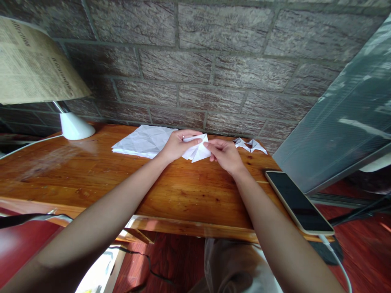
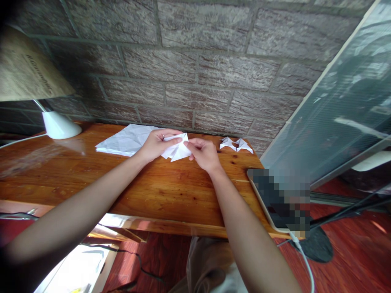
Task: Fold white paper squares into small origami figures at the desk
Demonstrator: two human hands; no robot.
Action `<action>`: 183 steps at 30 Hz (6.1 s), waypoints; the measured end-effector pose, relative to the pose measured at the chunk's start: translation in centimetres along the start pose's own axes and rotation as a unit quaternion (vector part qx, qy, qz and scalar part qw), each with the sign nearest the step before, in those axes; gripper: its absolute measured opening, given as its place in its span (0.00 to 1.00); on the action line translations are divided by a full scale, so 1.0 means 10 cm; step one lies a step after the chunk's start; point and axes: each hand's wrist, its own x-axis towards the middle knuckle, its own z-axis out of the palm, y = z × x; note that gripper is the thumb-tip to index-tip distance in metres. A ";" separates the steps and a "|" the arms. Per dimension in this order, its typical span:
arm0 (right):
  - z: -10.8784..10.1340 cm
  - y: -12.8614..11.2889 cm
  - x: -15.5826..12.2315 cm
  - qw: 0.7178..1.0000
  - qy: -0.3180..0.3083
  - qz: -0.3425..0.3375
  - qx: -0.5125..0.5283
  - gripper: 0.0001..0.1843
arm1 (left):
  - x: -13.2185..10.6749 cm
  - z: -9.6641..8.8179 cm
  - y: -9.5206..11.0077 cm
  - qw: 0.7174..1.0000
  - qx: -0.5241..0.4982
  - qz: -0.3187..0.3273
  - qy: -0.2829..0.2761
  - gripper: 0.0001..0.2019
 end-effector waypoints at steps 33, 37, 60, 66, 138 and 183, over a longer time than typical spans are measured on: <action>-0.02 0.06 0.02 1.000 0.012 0.020 -0.018 0.27 | -0.04 0.06 0.01 1.000 -0.015 -0.013 -0.011 0.24; -0.02 0.05 0.01 0.999 0.009 0.027 -0.019 0.26 | -0.04 0.06 0.00 0.999 -0.013 -0.026 -0.022 0.25; 0.02 0.01 0.02 0.998 0.054 0.016 0.041 0.23 | -0.04 0.07 -0.05 0.998 -0.014 -0.023 -0.057 0.24; 0.02 0.01 0.01 0.998 0.051 0.015 0.045 0.21 | -0.03 0.07 -0.07 0.998 0.002 -0.001 -0.061 0.23; -0.01 0.06 0.05 0.988 0.152 -0.033 -0.017 0.22 | -0.09 0.17 -0.07 0.979 -0.097 -0.156 -0.088 0.26; 0.01 0.08 0.06 0.993 0.113 -0.011 0.043 0.19 | -0.08 0.17 -0.13 0.992 0.002 -0.107 -0.058 0.30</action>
